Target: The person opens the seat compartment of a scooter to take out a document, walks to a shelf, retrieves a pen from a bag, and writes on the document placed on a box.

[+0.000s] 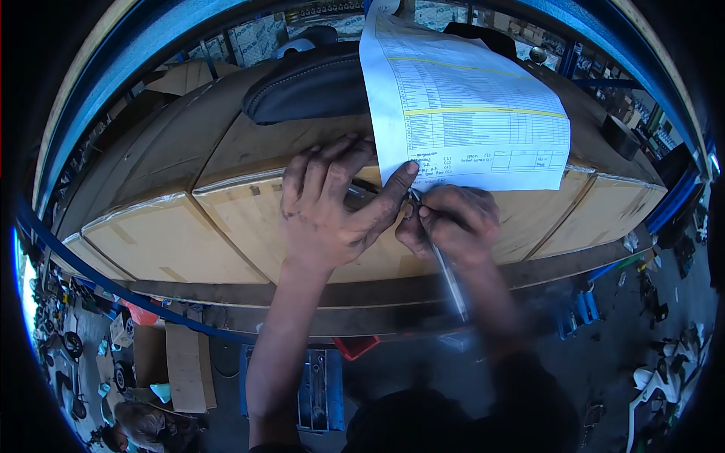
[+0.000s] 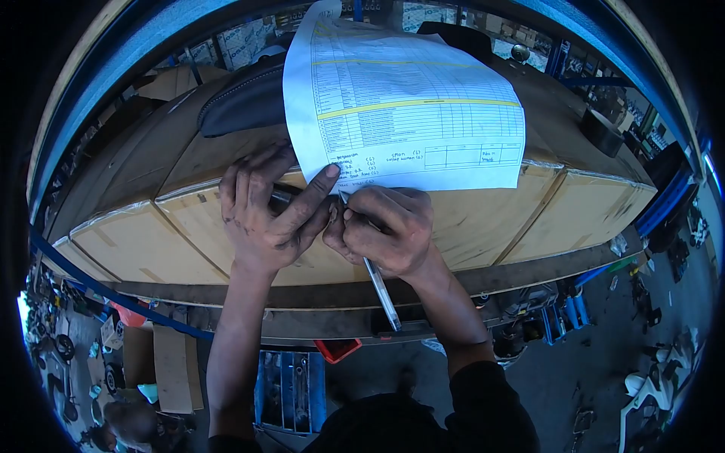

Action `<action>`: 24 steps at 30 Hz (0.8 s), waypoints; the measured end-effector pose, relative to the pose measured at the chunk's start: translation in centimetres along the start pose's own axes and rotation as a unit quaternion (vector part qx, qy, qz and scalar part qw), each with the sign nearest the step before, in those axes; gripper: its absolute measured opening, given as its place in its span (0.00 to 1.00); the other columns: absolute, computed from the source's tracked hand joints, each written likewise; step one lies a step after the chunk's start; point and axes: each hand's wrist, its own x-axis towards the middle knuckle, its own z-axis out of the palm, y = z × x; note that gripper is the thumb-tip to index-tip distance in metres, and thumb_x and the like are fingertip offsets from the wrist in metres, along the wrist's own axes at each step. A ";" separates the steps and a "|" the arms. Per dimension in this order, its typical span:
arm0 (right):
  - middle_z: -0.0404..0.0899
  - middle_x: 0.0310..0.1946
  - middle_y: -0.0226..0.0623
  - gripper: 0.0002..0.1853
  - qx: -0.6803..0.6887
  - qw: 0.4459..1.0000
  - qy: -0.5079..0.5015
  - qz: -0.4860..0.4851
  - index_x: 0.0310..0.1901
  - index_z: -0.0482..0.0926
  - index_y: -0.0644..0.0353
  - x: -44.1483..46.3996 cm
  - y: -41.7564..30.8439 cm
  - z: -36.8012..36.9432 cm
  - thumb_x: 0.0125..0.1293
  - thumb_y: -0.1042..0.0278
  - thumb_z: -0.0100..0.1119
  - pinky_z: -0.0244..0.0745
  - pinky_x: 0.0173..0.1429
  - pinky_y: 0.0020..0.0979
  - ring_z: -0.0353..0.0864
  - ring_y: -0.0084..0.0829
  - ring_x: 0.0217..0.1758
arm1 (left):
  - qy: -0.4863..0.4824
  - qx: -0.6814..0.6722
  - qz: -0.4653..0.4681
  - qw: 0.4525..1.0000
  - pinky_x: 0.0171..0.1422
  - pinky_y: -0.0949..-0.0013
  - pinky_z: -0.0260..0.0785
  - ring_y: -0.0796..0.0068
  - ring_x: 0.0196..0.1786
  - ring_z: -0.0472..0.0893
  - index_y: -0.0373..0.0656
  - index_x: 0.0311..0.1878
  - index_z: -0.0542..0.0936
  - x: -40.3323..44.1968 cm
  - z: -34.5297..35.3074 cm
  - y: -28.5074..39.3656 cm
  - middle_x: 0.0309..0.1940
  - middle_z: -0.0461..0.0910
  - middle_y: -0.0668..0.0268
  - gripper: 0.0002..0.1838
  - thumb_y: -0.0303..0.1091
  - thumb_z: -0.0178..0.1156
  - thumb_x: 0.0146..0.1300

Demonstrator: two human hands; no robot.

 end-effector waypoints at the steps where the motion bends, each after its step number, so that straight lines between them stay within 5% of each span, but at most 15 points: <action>1: 0.72 0.24 0.32 0.16 0.006 1.000 -0.009 -0.010 0.19 0.66 0.57 0.0 0.1 -0.1 0.37 0.76 0.69 0.63 0.19 0.25 0.75 0.25 0.19 | 0.001 0.000 0.000 1.000 0.61 0.57 0.61 0.67 0.56 0.77 0.70 0.57 0.82 0.0 0.1 0.0 0.55 0.76 0.67 0.24 0.50 0.67 0.53; 3: 0.72 0.24 0.32 0.16 -0.002 1.000 -0.001 -0.012 0.19 0.66 0.57 0.2 0.1 -0.1 0.37 0.75 0.69 0.63 0.19 0.26 0.75 0.25 0.19 | 0.018 0.012 -0.002 1.000 0.58 0.56 0.65 0.67 0.53 0.78 0.75 0.59 0.78 -0.1 0.5 0.0 0.51 0.75 0.71 0.22 0.51 0.61 0.59; 24: 0.71 0.23 0.33 0.16 -0.005 1.000 0.008 -0.001 0.19 0.67 0.59 -0.1 0.0 -0.1 0.35 0.74 0.69 0.65 0.19 0.26 0.76 0.26 0.19 | 0.010 -0.002 0.000 1.000 0.61 0.56 0.62 0.66 0.55 0.77 0.71 0.58 0.81 -0.2 0.3 0.0 0.55 0.76 0.67 0.26 0.50 0.68 0.53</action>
